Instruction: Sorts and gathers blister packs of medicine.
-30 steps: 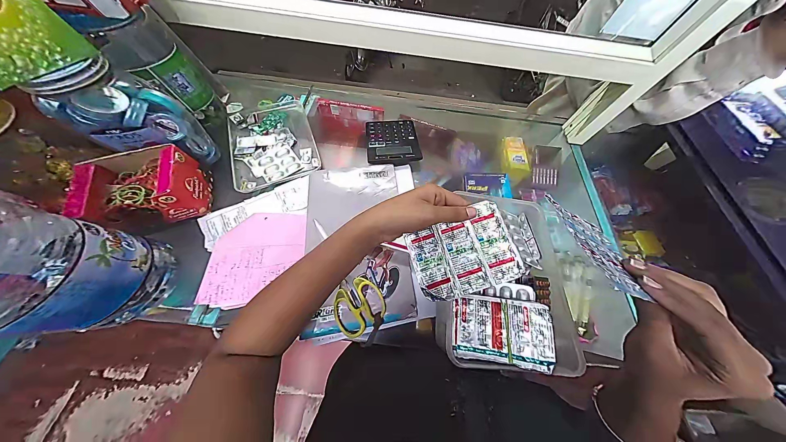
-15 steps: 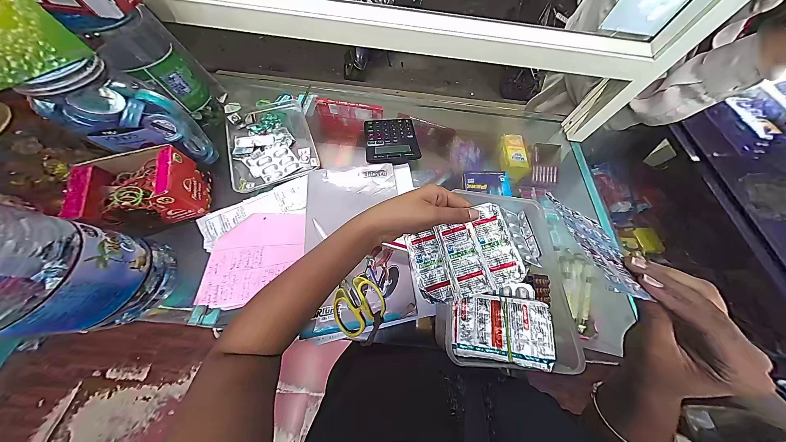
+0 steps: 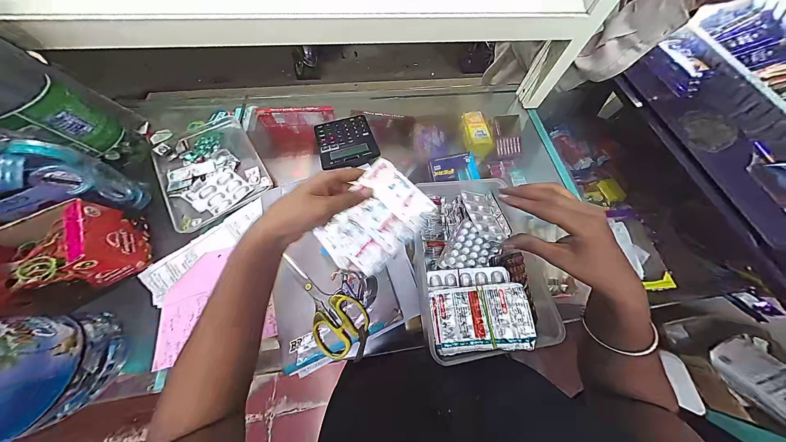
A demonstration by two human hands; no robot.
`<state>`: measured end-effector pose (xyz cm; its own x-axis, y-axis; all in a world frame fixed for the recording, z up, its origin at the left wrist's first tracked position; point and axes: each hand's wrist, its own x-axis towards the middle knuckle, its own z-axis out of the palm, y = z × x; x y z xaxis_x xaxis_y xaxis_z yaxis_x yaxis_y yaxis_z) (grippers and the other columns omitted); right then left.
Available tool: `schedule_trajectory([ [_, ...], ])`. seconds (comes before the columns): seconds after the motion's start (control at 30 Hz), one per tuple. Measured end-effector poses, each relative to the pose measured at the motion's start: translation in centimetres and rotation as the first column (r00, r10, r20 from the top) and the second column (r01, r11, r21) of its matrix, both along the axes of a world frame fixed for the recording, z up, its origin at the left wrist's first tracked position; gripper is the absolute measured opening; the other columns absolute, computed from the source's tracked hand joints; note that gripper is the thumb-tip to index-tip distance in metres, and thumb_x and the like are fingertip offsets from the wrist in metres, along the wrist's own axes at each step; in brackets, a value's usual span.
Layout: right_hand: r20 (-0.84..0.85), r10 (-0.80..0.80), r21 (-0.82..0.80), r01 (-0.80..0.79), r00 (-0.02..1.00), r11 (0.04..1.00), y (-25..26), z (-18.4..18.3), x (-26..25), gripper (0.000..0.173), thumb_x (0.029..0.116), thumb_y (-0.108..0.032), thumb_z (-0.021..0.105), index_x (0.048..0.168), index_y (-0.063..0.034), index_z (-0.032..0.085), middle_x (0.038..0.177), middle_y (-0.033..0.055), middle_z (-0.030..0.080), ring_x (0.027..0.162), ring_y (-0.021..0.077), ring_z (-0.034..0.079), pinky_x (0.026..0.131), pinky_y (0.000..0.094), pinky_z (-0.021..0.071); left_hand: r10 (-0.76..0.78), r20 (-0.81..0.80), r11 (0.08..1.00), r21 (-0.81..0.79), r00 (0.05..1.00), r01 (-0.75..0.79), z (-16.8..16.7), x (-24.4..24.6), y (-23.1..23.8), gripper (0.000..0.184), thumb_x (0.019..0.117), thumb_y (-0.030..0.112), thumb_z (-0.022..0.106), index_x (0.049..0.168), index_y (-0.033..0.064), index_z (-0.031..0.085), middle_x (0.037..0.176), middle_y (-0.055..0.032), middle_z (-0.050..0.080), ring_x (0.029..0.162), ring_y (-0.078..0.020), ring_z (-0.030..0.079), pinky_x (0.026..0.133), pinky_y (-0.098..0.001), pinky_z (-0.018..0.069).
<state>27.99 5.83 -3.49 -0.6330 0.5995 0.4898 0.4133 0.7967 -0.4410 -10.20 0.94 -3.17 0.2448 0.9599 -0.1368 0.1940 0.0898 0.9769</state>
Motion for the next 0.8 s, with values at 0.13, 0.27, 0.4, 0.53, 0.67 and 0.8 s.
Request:
schedule_trajectory([
  [0.13, 0.271, -0.015, -0.011, 0.019, 0.962, 1.000, 0.6, -1.3, -0.3, 0.044, 0.0906, -0.045, 0.070, 0.112, -0.0071, 0.078, 0.104, 0.0068, 0.076, 0.106, 0.0263, 0.069, 0.101, 0.0529, 0.0455, 0.247, -0.169, 0.966, -0.036, 0.954, -0.256, -2.7, -5.7, 2.2, 0.024, 0.1067, 0.013, 0.049, 0.125, 0.0085, 0.063, 0.087, 0.0007, 0.072, 0.071, -0.0026, 0.068, 0.064, -0.0221, 0.0582],
  [0.27, 0.246, 0.073, -0.079, -0.055, 0.966, 0.995, 0.4, -0.7, -0.3, 0.041, 0.0917, -0.046, 0.068, 0.110, -0.0106, 0.079, 0.101, 0.0010, 0.076, 0.104, 0.0178, 0.068, 0.103, 0.0463, 0.0451, 0.296, -0.312, 0.936, -0.094, 0.903, -0.340, -4.6, -7.9, 3.7, 0.023, 0.1071, 0.018, 0.051, 0.118, 0.0050, 0.066, 0.085, -0.0014, 0.069, 0.069, -0.0032, 0.064, 0.067, -0.0244, 0.0562],
  [0.4, 0.220, 0.282, -0.282, -0.216, 0.934, 0.935, 0.0, 0.1, 1.2, 0.052, 0.0913, -0.055, 0.064, 0.121, -0.0136, 0.075, 0.115, -0.0025, 0.073, 0.114, 0.0120, 0.063, 0.101, 0.0376, 0.0474, 0.209, -0.681, 0.962, 0.015, 0.702, -0.272, -6.1, -8.7, 4.7, 0.041, 0.1058, 0.023, 0.057, 0.135, -0.0054, 0.058, 0.109, -0.0297, 0.067, 0.101, -0.0422, 0.064, 0.093, -0.0624, 0.0464],
  [0.53, 0.428, 0.303, -0.340, -0.159, 0.851, 0.927, -1.8, 0.9, 0.7, 0.081, 0.0779, -0.078, 0.060, 0.131, -0.0178, 0.070, 0.129, 0.0086, 0.062, 0.118, 0.0293, 0.051, 0.095, 0.0541, 0.0364, 0.382, -0.799, 0.920, 0.375, 0.464, -0.110, -4.5, -4.8, 3.1, 0.050, 0.0980, 0.024, 0.069, 0.133, -0.0096, 0.059, 0.128, -0.0422, 0.054, 0.121, -0.0662, 0.047, 0.093, -0.0838, 0.0319],
  [0.67, 0.492, 0.258, -0.289, -0.124, 0.832, 0.949, -3.2, 1.2, -0.4, 0.061, 0.0792, -0.070, 0.065, 0.109, -0.0176, 0.071, 0.130, 0.0123, 0.060, 0.121, 0.0362, 0.052, 0.096, 0.0618, 0.0347, 0.180, -0.672, 0.846, 0.479, 0.719, 0.235, -0.9, 3.3, -0.4, 0.046, 0.0983, 0.030, 0.066, 0.133, -0.0003, 0.063, 0.128, -0.0217, 0.065, 0.118, -0.0406, 0.062, 0.098, -0.0621, 0.0473],
  [0.8, 0.309, 0.330, -0.360, -0.211, 0.892, 0.909, -3.6, 2.0, -0.9, 0.040, 0.0862, -0.051, 0.069, 0.103, -0.0146, 0.064, 0.104, 0.0013, 0.066, 0.101, 0.0160, 0.058, 0.089, 0.0438, 0.0383, -0.197, -0.555, 0.733, 0.464, 0.808, 0.497, 0.0, 9.7, -4.1, 0.064, 0.0914, 0.058, 0.063, 0.133, 0.0100, 0.066, 0.115, -0.0052, 0.072, 0.107, -0.0201, 0.066, 0.091, -0.0447, 0.0525],
])
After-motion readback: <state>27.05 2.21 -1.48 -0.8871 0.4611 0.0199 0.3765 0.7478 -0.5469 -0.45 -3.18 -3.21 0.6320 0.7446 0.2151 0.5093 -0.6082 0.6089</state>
